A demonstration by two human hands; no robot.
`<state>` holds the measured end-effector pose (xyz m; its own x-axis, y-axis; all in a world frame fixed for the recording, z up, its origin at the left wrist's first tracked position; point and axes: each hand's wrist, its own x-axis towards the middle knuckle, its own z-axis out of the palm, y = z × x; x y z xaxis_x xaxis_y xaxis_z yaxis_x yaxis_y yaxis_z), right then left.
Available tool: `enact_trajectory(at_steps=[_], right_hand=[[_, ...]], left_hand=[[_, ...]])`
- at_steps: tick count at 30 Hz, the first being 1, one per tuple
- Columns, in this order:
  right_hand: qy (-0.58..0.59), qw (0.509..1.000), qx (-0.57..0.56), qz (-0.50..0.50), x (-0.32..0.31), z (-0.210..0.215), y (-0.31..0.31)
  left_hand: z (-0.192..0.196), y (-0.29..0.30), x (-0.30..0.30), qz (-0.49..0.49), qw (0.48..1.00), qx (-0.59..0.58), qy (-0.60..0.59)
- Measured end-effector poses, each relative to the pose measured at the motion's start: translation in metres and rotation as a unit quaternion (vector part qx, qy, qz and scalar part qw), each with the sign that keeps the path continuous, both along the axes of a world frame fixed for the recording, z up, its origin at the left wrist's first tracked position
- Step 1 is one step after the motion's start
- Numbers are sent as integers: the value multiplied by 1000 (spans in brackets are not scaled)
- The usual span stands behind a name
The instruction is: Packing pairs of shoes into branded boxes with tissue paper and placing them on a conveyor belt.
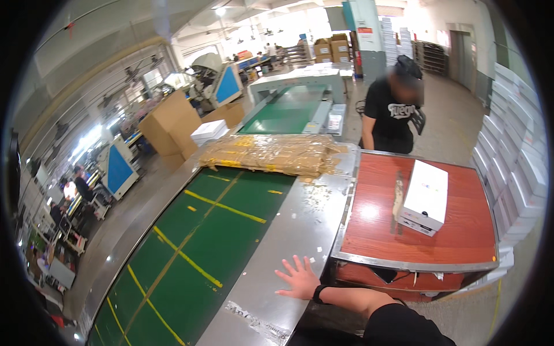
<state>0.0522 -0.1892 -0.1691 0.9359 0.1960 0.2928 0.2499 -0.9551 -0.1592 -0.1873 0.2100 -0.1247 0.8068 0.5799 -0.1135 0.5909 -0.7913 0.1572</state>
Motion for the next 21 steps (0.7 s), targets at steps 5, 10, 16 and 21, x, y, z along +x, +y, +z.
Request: enact_trajectory(at_steps=[5,10,16,21], right_hand=[[-21,1000,5,10,-6,7,0],[0,1000,28,7,-5,7,-8],[-18,999,44,23,-4,8,-6],[-11,1000,21,9,-6,1,-5]], left_hand=[[-120,183,-69,-124,986,86,-66],[-125,326,-112,-248,944,175,-132],[-128,297,-123,-286,944,152,-59],[-32,48,-50,-267,959,48,84]])
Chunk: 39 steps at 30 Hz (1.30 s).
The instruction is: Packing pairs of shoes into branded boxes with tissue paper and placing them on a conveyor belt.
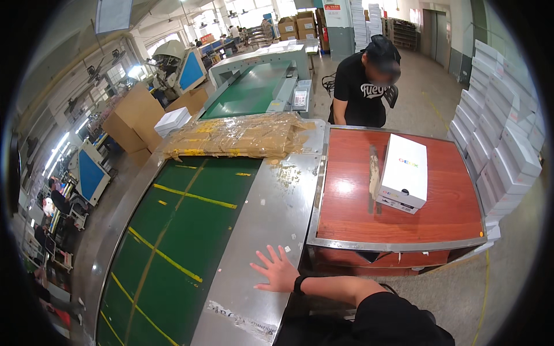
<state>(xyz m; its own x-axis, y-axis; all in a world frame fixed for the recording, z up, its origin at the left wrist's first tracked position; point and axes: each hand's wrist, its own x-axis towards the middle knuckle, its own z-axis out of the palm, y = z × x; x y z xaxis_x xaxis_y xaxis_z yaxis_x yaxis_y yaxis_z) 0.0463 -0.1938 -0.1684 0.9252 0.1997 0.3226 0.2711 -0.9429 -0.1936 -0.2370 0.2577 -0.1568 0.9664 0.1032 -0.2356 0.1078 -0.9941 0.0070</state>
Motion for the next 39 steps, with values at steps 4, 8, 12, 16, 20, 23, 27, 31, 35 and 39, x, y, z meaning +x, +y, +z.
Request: enact_trajectory(at_steps=[4,8,12,16,20,23,27,31,35,39], right_hand=[[-6,1000,8,13,-2,11,8],[-10,1000,9,14,1,13,8],[19,1000,9,14,2,13,6],[14,1000,8,13,2,9,7],[16,1000,2,13,1,11,8],[20,1000,-1,15,0,11,8],[27,1000,-9,12,0,13,9],[31,999,-12,11,1,14,9],[24,1000,-12,12,1,15,10],[24,999,-25,14,0,16,10]], left_hand=[[56,-52,-12,76,997,-20,10],[64,-61,-3,112,993,-40,27],[60,-60,-2,75,996,-38,-15],[56,-62,-4,53,995,-29,-85],[61,-64,-4,46,994,-23,-93],[59,-63,-6,44,995,-11,-90],[60,-64,-5,60,995,-23,-76],[57,-64,-7,60,993,-27,-100],[57,-64,-9,46,992,-22,-117],[61,-66,-8,64,993,-19,-96]])
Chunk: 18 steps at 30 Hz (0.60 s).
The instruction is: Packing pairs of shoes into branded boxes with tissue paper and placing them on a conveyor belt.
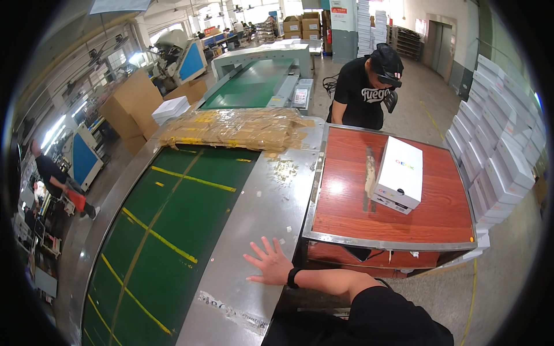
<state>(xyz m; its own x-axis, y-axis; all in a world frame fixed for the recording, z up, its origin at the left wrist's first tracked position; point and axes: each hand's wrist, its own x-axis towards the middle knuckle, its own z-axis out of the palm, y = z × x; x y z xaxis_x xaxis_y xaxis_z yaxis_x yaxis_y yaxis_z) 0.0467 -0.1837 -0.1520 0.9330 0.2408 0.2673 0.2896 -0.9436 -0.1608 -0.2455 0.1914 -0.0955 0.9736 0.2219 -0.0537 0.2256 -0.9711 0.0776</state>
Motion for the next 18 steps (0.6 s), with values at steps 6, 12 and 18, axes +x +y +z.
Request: enact_trajectory(at_steps=[6,12,18], right_hand=[[0,1000,3,3,0,2,2],[54,998,7,15,2,-3,5],[29,1000,7,8,3,-5,4]], left_hand=[[-21,12,-10,-18,997,6,-74],[-7,7,-7,18,998,17,-50],[-20,15,-10,-3,995,21,-99]])
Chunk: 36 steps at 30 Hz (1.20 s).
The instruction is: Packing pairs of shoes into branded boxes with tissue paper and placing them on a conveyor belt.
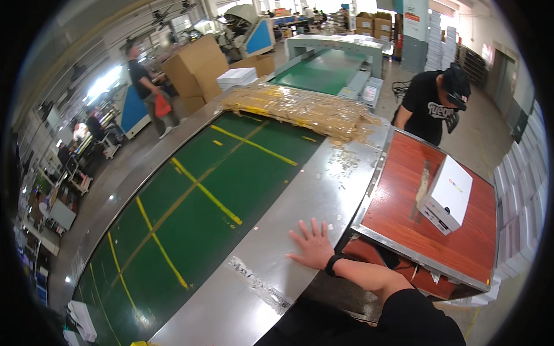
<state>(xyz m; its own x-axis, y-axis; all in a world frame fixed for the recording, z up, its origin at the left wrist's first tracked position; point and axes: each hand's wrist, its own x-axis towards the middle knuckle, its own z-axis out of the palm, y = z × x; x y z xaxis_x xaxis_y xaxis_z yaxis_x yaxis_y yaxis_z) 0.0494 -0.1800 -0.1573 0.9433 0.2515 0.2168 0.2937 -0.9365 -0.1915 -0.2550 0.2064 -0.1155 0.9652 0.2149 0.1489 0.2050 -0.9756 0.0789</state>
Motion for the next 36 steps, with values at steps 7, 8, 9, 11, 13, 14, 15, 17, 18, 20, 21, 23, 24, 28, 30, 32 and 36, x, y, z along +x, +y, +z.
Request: enact_trajectory(at_steps=[7,8,9,11,13,14,15,17,18,20,21,23,24,28,30,32,36], right_hand=[[-41,999,-6,-4,0,-5,4],[-44,999,-8,-4,-1,-5,4],[-49,999,-10,-6,-2,-3,4],[-53,999,-12,-7,-4,0,4],[-61,998,-15,-12,-3,2,4],[-56,998,-15,-9,-6,0,4],[-51,999,-15,-6,-9,-1,4],[-58,998,-7,-11,-10,-5,5],[-61,998,1,-5,-9,-7,5],[-52,999,4,-7,-9,-4,5],[-44,999,8,-1,-9,-3,4],[-29,999,19,-6,-9,1,2],[-15,999,29,-6,-9,1,2],[-12,1000,12,-12,-7,-3,3],[-14,1000,13,-7,-7,-4,3],[-11,1000,14,-6,-8,-1,4],[-14,1000,16,-5,-9,3,4]], left_hand=[[-3,4,-5,0,999,19,-43],[-2,4,-5,-1,999,19,-47],[1,3,-6,-6,998,17,-55],[5,2,-3,-15,997,16,-74],[8,0,-6,-11,997,17,-75],[7,0,-8,-19,996,17,-80],[6,2,-10,-13,997,16,-69],[9,2,-13,-12,999,8,-44],[10,1,-12,-21,999,8,-45],[14,-2,-12,-11,1000,8,-26],[15,-1,-12,-17,1000,8,-23],[15,-1,-9,-18,1000,0,-21],[15,-1,-8,-21,1000,0,-19],[19,-2,-6,-21,1000,-15,-7],[23,-3,-3,-10,1000,-19,19],[28,-7,-4,7,998,-36,43],[28,-5,-5,17,996,-41,72]])
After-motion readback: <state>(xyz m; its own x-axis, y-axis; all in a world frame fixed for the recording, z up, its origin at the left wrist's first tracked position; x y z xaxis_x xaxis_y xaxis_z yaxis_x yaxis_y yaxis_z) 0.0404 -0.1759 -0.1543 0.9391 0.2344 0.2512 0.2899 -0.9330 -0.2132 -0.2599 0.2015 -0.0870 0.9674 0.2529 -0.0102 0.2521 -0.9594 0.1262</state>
